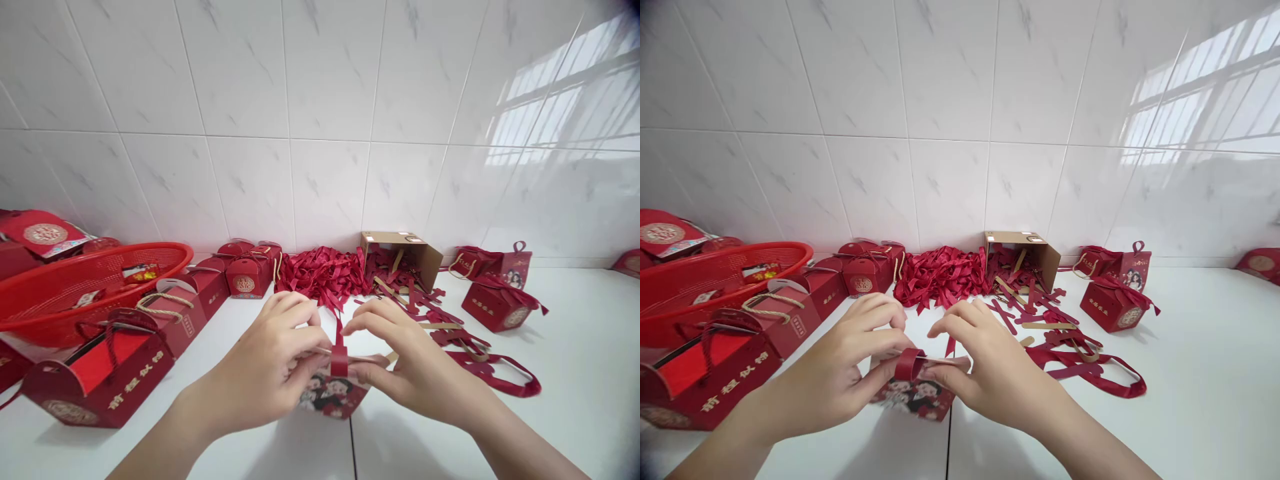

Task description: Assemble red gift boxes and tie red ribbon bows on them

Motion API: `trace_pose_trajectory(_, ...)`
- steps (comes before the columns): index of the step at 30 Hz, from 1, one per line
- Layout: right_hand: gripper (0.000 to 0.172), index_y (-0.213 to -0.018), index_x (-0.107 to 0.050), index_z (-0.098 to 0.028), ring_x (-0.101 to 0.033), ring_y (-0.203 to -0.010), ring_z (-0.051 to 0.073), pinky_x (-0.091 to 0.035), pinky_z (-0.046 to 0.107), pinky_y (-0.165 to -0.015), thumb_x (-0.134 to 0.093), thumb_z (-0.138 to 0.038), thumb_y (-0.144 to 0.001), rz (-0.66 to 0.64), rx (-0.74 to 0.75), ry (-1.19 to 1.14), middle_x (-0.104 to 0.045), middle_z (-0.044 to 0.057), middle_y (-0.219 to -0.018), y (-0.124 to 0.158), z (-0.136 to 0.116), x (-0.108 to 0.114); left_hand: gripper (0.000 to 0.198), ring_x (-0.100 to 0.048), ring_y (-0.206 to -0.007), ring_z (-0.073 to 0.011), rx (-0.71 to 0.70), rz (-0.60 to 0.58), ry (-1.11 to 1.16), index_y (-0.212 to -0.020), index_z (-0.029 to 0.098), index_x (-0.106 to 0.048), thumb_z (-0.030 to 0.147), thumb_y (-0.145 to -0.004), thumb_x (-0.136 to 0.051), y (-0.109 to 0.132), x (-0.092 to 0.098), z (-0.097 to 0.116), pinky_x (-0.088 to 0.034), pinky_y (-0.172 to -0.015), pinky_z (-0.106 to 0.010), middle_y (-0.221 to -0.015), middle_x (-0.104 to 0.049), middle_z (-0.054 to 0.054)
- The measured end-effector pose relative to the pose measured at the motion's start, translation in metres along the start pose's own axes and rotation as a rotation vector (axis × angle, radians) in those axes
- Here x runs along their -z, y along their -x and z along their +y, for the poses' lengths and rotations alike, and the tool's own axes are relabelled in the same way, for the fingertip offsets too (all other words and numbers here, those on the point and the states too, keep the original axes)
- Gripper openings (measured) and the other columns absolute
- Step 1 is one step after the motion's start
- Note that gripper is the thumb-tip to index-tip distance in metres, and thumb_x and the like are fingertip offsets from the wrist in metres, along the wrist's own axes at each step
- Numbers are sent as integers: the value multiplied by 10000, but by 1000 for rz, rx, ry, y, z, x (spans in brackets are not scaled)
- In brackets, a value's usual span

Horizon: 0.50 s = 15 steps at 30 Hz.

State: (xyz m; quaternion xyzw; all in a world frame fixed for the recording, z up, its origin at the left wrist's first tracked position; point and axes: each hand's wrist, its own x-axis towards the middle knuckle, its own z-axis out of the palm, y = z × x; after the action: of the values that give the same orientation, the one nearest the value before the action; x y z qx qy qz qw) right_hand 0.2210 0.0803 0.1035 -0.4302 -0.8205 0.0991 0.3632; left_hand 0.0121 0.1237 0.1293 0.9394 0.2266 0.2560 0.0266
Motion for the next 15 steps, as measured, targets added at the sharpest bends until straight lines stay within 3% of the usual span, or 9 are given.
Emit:
trace_pose_trajectory(3, 113, -888, -645, -215, -534, -758, 132, -423, 251, -653, -565, -293, -867, -210, -110, -25, -602, 11, -834, 0, -1, 10, 179, -480, -825, -166, 38, -136, 7, -717, 201, -551, 141, -859, -459, 2, 5, 4, -411, -780, -313, -792, -526, -13)
trace_pose_trajectory(4, 170, -813, -652, -204, -530, -709, 119, -411, 241, -625, -538, -307, -886, -253, -121, -41, -602, 5, -780, -1, 1, 13, 167, -490, -841, -169, 44, -155, 3, -737, 210, -559, 167, -868, -464, 3, 5, 3, -420, -785, -305, -804, -537, -12)
trace_pose_trajectory(7, 268, -689, -645, -174, -520, -642, 107, -395, 231, -599, -535, -325, -882, -278, -130, -74, -598, 1, -680, -5, 14, 26, 94, -510, -965, -187, 73, -114, -44, -906, 252, -578, 241, -878, -489, 7, 5, -4, -427, -852, -305, -939, -576, -15)
trace_pose_trajectory(9, 276, -696, -658, -164, -520, -617, 110, -386, 226, -563, -546, -353, -863, -215, -205, -69, -608, 7, -664, -5, 30, 43, 161, -496, -1056, -198, 99, -28, -94, -1025, 271, -544, 285, -867, -517, 10, 6, -11, -420, -900, -308, -1065, -568, -19)
trace_pose_trajectory(12, 330, -737, -686, -147, -520, -556, 116, -371, 224, -492, -565, -444, -815, 131, -494, 21, -621, 23, -645, 1, 64, 76, 256, -489, -1114, -196, 122, 67, -151, -1088, 295, -509, 343, -841, -556, 15, 12, -21, -414, -937, -300, -1153, -554, -6)
trace_pose_trajectory(15, 365, -731, -683, -129, -480, -421, 121, -343, 228, -384, -612, -487, -743, 680, -751, 121, -555, 12, -490, 15, 106, 106, 174, -562, -1034, -178, 184, 131, -163, -942, 300, -571, 411, -808, -577, 17, 21, -25, -458, -886, -258, -1034, -627, 36)
